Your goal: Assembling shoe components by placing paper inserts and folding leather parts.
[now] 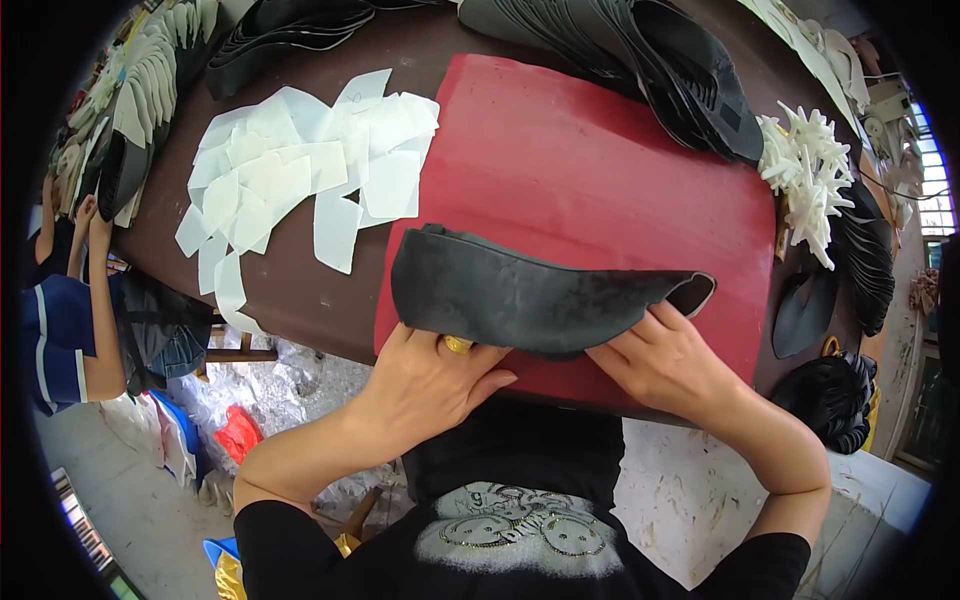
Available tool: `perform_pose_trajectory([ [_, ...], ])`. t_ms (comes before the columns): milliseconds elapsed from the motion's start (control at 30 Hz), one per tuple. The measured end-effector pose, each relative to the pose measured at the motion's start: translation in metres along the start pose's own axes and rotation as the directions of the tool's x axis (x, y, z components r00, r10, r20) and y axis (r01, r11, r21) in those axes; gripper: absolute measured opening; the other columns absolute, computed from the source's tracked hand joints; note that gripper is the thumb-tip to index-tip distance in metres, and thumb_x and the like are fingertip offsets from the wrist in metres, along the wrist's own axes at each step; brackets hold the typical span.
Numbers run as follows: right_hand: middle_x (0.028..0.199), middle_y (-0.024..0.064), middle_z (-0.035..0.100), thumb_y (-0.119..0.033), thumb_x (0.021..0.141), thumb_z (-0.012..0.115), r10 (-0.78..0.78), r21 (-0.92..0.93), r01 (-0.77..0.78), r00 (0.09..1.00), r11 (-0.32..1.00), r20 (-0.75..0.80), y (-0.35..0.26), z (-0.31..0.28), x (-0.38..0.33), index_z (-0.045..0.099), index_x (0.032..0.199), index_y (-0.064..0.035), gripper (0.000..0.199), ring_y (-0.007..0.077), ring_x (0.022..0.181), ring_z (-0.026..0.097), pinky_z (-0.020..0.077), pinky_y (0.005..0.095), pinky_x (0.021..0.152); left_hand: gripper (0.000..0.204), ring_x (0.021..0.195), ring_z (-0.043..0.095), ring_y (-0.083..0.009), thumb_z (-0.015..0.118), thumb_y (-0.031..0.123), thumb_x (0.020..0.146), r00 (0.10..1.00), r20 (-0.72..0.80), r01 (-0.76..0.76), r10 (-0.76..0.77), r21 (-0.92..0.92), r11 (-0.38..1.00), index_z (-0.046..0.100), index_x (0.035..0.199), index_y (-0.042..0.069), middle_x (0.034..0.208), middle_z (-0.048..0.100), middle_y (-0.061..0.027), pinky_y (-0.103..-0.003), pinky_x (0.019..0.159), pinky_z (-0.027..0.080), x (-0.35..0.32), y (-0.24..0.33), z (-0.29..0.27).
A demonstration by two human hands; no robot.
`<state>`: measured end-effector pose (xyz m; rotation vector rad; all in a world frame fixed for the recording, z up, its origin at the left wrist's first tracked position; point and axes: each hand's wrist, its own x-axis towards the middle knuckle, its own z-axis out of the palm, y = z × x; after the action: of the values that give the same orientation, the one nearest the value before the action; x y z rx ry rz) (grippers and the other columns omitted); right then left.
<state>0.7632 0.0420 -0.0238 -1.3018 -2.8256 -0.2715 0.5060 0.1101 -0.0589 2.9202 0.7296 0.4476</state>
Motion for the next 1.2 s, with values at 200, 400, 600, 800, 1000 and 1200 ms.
perform_pose_trajectory([
  [200,0.119,0.0161,0.061,-0.005,0.082,0.063,0.076,0.104,-0.070,0.996,0.992,-0.054,-0.019,0.002,0.008,0.063,0.116,0.0041,0.036,0.0261,0.098,0.060,0.0513,0.0345,0.086,0.039,0.101,0.053,-0.0289,0.065,0.030,0.087,0.991,0.069,-0.103,0.111,-0.108,0.989,0.062,0.122,0.014,0.123,0.055,-0.0153,-0.034,0.089,0.044,0.021,-0.027,-0.019],
  [400,0.119,0.0191,0.060,-0.003,0.081,0.063,0.295,0.111,-0.280,0.943,0.954,-0.158,-0.054,0.007,0.011,0.060,0.113,0.0097,0.034,0.0280,0.099,0.061,0.0526,0.0336,0.083,0.038,0.100,0.056,-0.0263,0.073,0.023,0.077,0.992,-0.128,-0.062,0.022,-0.319,0.946,0.063,0.110,0.008,0.111,0.060,-0.0089,-0.035,0.086,0.045,0.030,0.007,0.002],
  [600,0.119,0.0193,0.061,0.002,0.079,0.063,0.433,0.349,-0.383,0.898,0.855,-0.077,-0.017,-0.017,0.009,0.062,0.108,0.0086,0.030,0.0287,0.094,0.062,0.0536,0.0335,0.078,0.041,0.096,0.058,-0.0235,0.078,0.021,0.071,0.988,-0.096,0.084,-0.123,-0.338,0.937,0.063,0.106,0.008,0.106,0.063,-0.0046,-0.033,0.084,0.047,0.047,0.019,-0.001],
  [800,0.113,0.0166,0.063,0.004,0.078,0.064,0.453,0.234,-0.420,0.884,0.877,-0.113,-0.031,-0.021,-0.002,0.063,0.105,0.0046,0.026,0.0274,0.088,0.064,0.0542,0.0336,0.073,0.044,0.095,0.059,-0.0221,0.080,0.020,0.067,0.963,-0.139,0.186,-0.232,-0.280,0.942,0.064,0.106,0.008,0.107,0.065,-0.0020,-0.032,0.082,0.049,0.046,0.029,0.010],
  [1000,0.108,0.0146,0.066,0.003,0.079,0.064,0.514,0.352,-0.457,0.854,0.816,-0.081,-0.016,-0.007,-0.002,0.064,0.105,0.0027,0.026,0.0259,0.085,0.065,0.0543,0.0332,0.071,0.040,0.095,0.059,-0.0216,0.079,0.019,0.068,0.964,-0.140,0.203,-0.227,-0.169,0.965,0.064,0.104,0.009,0.108,0.065,-0.0021,-0.033,0.082,0.049,0.053,0.029,0.016],
  [1200,0.111,0.0167,0.068,0.000,0.083,0.063,0.337,0.202,-0.299,0.923,0.933,-0.187,-0.015,0.002,-0.006,0.066,0.106,0.0036,0.024,0.0276,0.094,0.068,0.0560,0.0322,0.075,0.044,0.100,0.060,-0.0228,0.077,0.018,0.071,0.974,-0.161,0.114,-0.158,-0.251,0.961,0.064,0.112,0.009,0.110,0.064,-0.0037,-0.034,0.086,0.049,0.036,0.014,0.028],
])
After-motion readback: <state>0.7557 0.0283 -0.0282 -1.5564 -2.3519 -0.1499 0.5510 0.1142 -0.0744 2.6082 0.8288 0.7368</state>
